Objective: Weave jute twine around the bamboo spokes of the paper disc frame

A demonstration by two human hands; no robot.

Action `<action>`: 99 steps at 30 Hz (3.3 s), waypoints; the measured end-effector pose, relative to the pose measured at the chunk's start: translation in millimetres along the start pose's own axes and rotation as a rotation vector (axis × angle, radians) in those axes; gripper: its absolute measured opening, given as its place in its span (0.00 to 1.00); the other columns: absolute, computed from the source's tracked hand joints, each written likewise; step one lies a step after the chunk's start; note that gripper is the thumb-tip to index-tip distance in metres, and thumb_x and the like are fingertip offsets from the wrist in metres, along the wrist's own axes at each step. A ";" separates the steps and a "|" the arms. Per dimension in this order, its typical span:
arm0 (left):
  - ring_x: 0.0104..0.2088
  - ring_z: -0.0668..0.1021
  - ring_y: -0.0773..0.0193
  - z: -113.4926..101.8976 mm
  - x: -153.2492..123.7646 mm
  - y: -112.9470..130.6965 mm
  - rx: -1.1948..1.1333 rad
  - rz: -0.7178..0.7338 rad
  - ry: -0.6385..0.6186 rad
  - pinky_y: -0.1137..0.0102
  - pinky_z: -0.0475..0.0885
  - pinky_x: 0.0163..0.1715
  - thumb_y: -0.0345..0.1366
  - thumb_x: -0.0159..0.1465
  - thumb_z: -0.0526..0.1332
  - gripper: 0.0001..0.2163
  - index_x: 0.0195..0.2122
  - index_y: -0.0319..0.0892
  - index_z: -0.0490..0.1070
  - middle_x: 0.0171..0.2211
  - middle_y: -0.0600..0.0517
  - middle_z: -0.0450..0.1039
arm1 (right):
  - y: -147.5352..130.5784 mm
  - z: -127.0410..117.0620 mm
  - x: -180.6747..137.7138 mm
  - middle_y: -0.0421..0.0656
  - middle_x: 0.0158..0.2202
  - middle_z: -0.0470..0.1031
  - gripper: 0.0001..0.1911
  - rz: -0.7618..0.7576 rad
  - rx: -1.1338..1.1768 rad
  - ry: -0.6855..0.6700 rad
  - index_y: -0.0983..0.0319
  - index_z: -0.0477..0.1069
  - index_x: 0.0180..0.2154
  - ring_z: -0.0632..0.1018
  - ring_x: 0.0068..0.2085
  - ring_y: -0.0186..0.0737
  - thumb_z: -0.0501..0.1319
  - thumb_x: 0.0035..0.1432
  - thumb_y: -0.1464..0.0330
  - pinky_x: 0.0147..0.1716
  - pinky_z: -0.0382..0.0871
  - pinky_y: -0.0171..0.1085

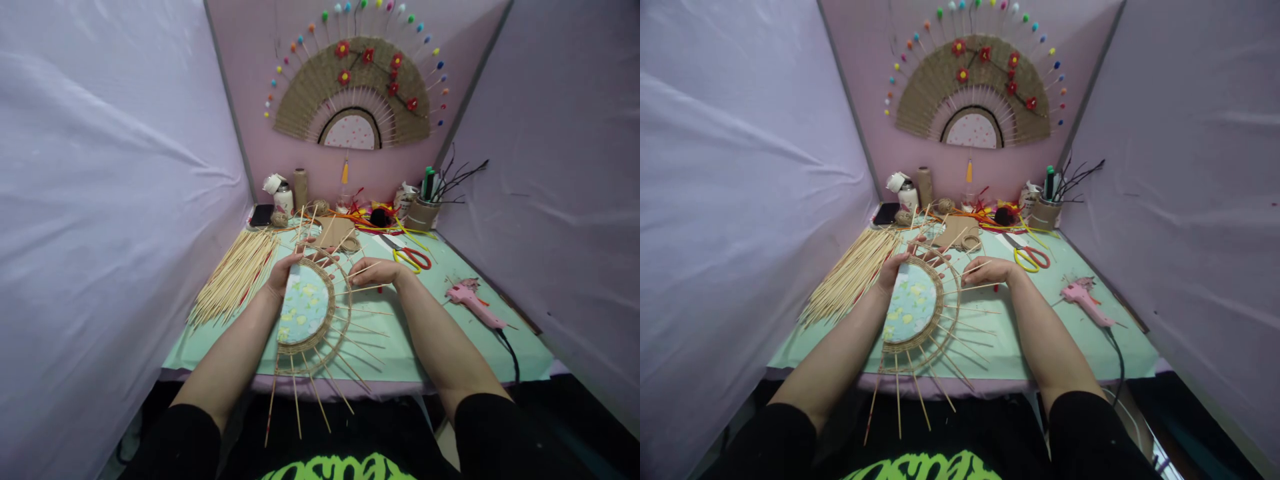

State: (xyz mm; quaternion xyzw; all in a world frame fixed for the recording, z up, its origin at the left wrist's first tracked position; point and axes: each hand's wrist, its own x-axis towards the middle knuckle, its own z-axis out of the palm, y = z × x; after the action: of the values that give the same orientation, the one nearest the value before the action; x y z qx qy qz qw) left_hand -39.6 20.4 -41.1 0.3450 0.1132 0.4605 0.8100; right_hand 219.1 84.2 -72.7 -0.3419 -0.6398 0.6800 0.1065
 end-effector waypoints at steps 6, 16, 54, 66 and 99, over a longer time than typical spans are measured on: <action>0.58 0.70 0.42 3.7 -1.5 1.4 0.002 -0.046 -0.042 0.49 0.65 0.54 0.35 0.52 0.62 0.33 0.61 0.45 0.60 0.57 0.41 0.69 | -1.7 3.0 -1.9 0.38 0.22 0.76 0.15 -0.010 0.019 0.010 0.65 0.79 0.29 0.71 0.23 0.29 0.73 0.39 0.62 0.23 0.63 0.29; 0.59 0.70 0.45 -5.5 1.1 3.7 0.058 -0.057 -0.080 0.55 0.67 0.52 0.32 0.53 0.59 0.33 0.63 0.42 0.59 0.55 0.40 0.71 | 0.6 -9.5 -4.9 0.39 0.24 0.75 0.16 -0.108 -0.037 0.032 0.65 0.79 0.31 0.69 0.24 0.29 0.73 0.40 0.62 0.25 0.61 0.31; 0.53 0.76 0.47 -13.8 7.3 17.9 0.026 0.067 0.166 0.52 0.70 0.51 0.22 0.52 0.53 0.28 0.57 0.36 0.65 0.51 0.39 0.75 | -16.4 -18.3 -13.5 0.37 0.25 0.68 0.17 -0.614 0.371 0.612 0.60 0.72 0.34 0.64 0.23 0.28 0.69 0.47 0.56 0.21 0.58 0.30; 0.53 0.75 0.47 -12.4 7.2 18.5 -0.014 0.080 0.175 0.54 0.72 0.50 0.22 0.52 0.53 0.27 0.55 0.38 0.67 0.51 0.41 0.75 | -13.9 -17.9 -12.4 0.37 0.21 0.65 0.21 -0.547 0.251 0.605 0.60 0.71 0.34 0.63 0.22 0.31 0.65 0.48 0.50 0.21 0.57 0.33; 0.42 0.81 0.49 -16.2 12.8 19.0 -0.091 0.284 0.400 0.55 0.71 0.49 0.27 0.51 0.53 0.27 0.55 0.34 0.69 0.40 0.44 0.80 | -12.1 7.5 10.9 0.37 0.18 0.60 0.31 -0.344 0.602 0.278 0.63 0.75 0.30 0.61 0.22 0.32 0.51 0.59 0.43 0.24 0.59 0.33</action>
State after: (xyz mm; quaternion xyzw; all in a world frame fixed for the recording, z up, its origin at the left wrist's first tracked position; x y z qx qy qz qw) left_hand -53.3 44.7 -38.7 0.2225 0.2009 0.6333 0.7135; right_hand 203.0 86.5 -65.2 -0.2717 -0.4388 0.7571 0.4007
